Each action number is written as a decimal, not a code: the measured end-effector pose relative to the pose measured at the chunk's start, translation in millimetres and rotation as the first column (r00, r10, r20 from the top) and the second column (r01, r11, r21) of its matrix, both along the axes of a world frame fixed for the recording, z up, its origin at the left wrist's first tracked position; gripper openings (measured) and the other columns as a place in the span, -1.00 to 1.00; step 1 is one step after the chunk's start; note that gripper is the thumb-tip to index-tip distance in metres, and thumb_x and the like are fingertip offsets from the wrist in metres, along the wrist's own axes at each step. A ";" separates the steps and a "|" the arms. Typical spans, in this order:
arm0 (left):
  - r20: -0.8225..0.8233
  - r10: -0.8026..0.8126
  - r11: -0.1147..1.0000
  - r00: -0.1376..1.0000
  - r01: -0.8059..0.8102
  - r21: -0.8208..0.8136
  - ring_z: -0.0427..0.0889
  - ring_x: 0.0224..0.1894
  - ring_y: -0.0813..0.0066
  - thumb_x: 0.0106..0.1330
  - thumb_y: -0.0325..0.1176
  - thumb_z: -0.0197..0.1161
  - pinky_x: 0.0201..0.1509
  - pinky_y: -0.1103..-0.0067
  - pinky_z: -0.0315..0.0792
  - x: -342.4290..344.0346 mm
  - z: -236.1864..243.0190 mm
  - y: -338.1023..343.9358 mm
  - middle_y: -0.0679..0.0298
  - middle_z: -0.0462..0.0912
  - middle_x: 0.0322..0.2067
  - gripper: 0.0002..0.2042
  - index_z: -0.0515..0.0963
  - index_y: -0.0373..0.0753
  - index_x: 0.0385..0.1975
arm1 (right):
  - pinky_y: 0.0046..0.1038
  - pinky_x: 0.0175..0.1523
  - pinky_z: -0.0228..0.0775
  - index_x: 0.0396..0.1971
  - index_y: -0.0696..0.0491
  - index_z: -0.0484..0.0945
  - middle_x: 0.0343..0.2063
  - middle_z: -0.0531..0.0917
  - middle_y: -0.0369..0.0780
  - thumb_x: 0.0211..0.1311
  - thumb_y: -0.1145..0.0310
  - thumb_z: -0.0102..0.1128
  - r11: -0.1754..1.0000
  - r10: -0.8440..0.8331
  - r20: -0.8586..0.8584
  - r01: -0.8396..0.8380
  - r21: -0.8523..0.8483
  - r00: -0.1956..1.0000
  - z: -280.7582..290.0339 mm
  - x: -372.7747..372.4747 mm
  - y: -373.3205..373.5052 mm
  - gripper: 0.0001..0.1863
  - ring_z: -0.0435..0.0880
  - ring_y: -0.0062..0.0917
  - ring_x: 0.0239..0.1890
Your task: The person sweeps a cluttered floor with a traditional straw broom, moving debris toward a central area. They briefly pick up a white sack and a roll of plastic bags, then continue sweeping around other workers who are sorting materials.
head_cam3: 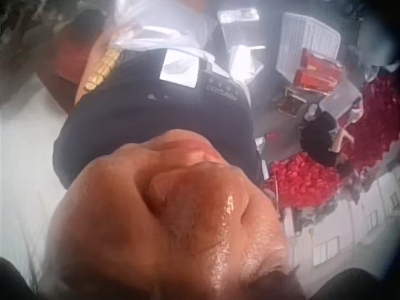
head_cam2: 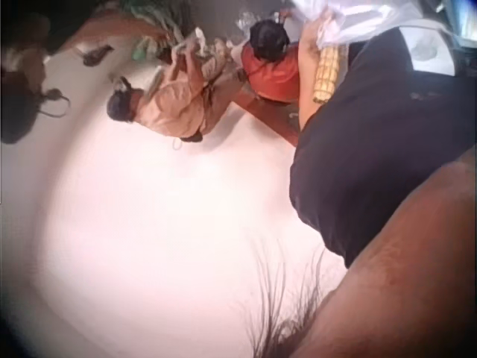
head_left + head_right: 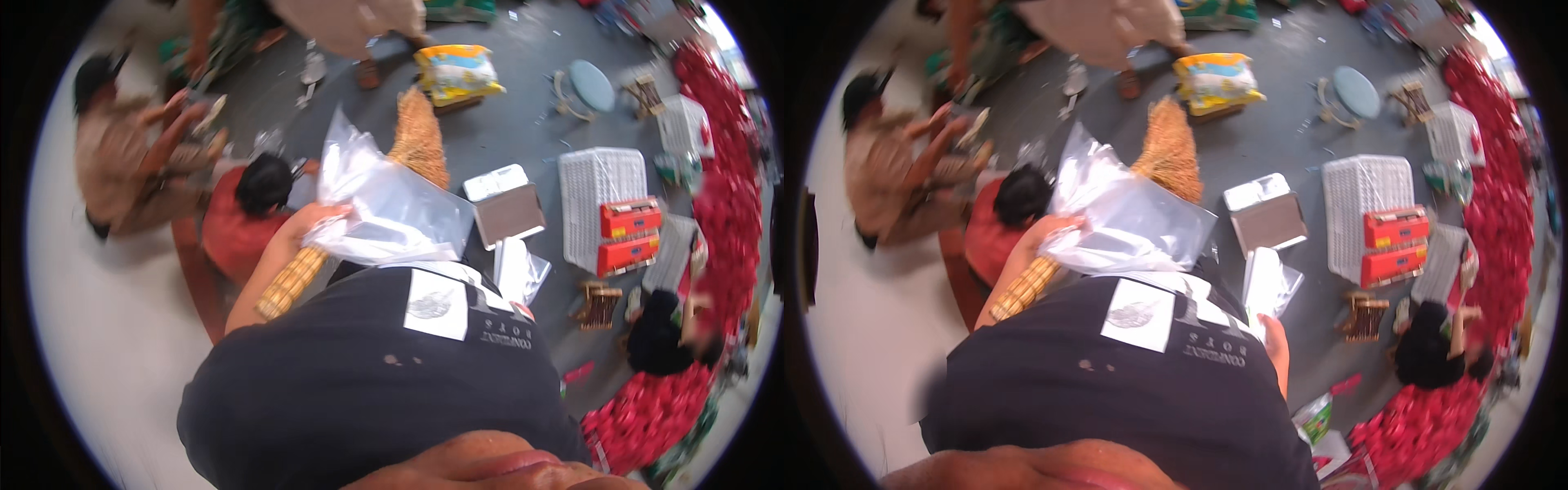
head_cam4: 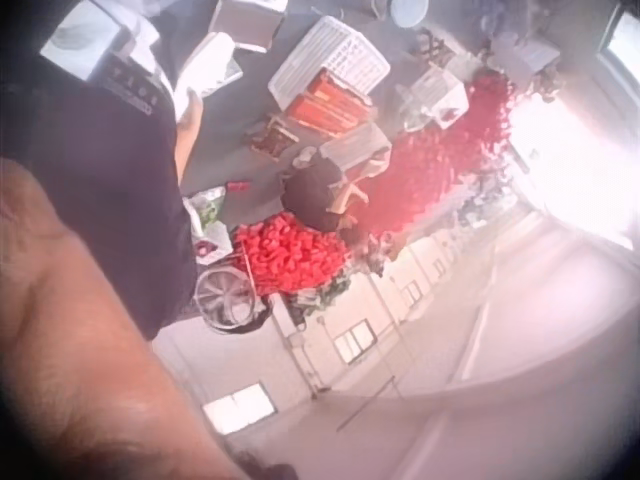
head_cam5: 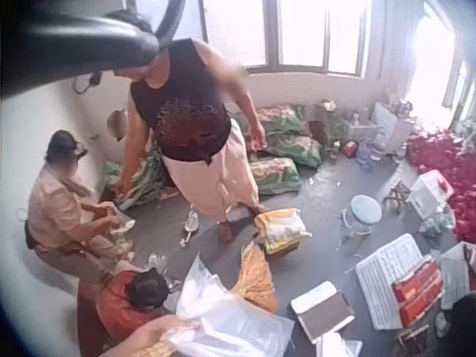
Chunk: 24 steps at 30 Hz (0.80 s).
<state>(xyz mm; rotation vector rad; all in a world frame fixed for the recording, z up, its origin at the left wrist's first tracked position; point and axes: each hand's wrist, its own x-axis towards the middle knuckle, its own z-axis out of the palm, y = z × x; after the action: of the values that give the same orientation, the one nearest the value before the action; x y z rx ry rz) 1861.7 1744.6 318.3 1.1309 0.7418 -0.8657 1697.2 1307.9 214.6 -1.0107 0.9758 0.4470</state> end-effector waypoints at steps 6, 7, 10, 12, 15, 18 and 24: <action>-0.007 -0.009 0.997 1.000 0.008 -0.082 0.50 -0.49 0.51 0.01 -0.44 0.19 -0.41 0.63 0.40 173.3 8.4 -17.7 0.25 0.51 -0.47 -0.70 0.39 -0.37 -0.24 | -0.51 -0.03 0.22 -0.09 0.09 0.30 -0.18 0.42 -0.23 0.08 0.23 0.02 0.972 -0.234 -0.004 0.234 -0.030 0.972 -5.0 76.5 8.1 -0.59 0.42 -0.55 -0.16; 0.011 -0.069 0.992 0.998 0.069 -0.106 0.51 -0.42 0.47 0.01 -0.45 0.18 -0.35 0.60 0.42 184.9 3.3 -10.7 0.20 0.51 -0.41 -0.68 0.37 -0.38 -0.20 | -0.49 -0.05 0.24 -0.10 0.10 0.31 -0.20 0.43 -0.23 0.05 0.24 0.04 0.957 -0.287 0.094 0.289 -0.013 0.953 -18.4 60.3 4.0 -0.59 0.43 -0.54 -0.17; 0.101 -0.138 0.983 0.985 0.148 -0.106 0.51 -0.34 0.42 0.00 -0.44 0.19 -0.32 0.53 0.43 264.5 35.2 -41.4 0.15 0.49 -0.33 -0.61 0.32 -0.40 -0.15 | -0.45 -0.13 0.32 -0.18 0.13 0.36 -0.31 0.49 -0.23 -0.11 0.29 0.13 0.902 -0.431 0.216 0.424 0.082 0.876 -50.5 90.3 -17.1 -0.57 0.48 -0.51 -0.26; 0.059 -0.145 0.984 0.988 0.151 -0.098 0.51 -0.33 0.42 0.00 -0.45 0.18 -0.27 0.54 0.42 301.7 51.8 -64.9 0.13 0.48 -0.33 -0.61 0.32 -0.39 -0.14 | -0.44 -0.11 0.36 -0.15 0.19 0.34 -0.31 0.51 -0.21 -0.20 0.34 0.17 0.890 -0.454 0.185 0.451 0.060 0.871 -15.5 150.7 -22.1 -0.49 0.51 -0.48 -0.25; 0.190 -0.149 0.981 0.970 0.169 -0.095 0.51 -0.34 0.39 0.02 -0.44 0.11 -0.28 0.55 0.42 340.7 41.0 -83.4 0.14 0.49 -0.35 -0.64 0.31 -0.36 -0.13 | -0.46 -0.15 0.38 -0.12 0.17 0.28 -0.32 0.48 -0.23 -0.24 0.33 0.17 0.902 -0.396 0.354 0.431 -0.021 0.847 2.8 213.5 -42.9 -0.43 0.49 -0.51 -0.28; 0.186 0.013 0.997 0.982 0.001 -0.078 0.52 -0.40 0.43 0.02 -0.44 0.16 -0.34 0.59 0.44 392.9 -14.0 -83.1 0.15 0.50 -0.39 -0.69 0.36 -0.43 -0.23 | -0.48 -0.14 0.36 -0.10 0.16 0.26 -0.30 0.46 -0.24 -0.27 0.30 0.19 0.914 -0.362 0.414 0.405 -0.017 0.835 10.1 283.4 -82.9 -0.39 0.48 -0.53 -0.25; 0.138 -0.058 0.996 0.989 0.067 -0.061 0.51 -0.40 0.44 0.03 -0.39 0.16 -0.37 0.59 0.43 461.5 -4.9 -142.2 0.17 0.50 -0.38 -0.72 0.38 -0.38 -0.26 | -0.48 -0.09 0.30 -0.08 0.15 0.24 -0.27 0.45 -0.25 -0.31 0.29 0.22 0.928 -0.306 0.405 0.365 -0.074 0.862 -21.5 366.3 -146.2 -0.34 0.44 -0.54 -0.20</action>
<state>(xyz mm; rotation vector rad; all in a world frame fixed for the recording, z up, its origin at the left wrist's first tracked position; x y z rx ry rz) 2323.3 1602.4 313.4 1.1472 0.5641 -0.8500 2063.5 1161.7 193.1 -0.9882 0.8101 -0.1223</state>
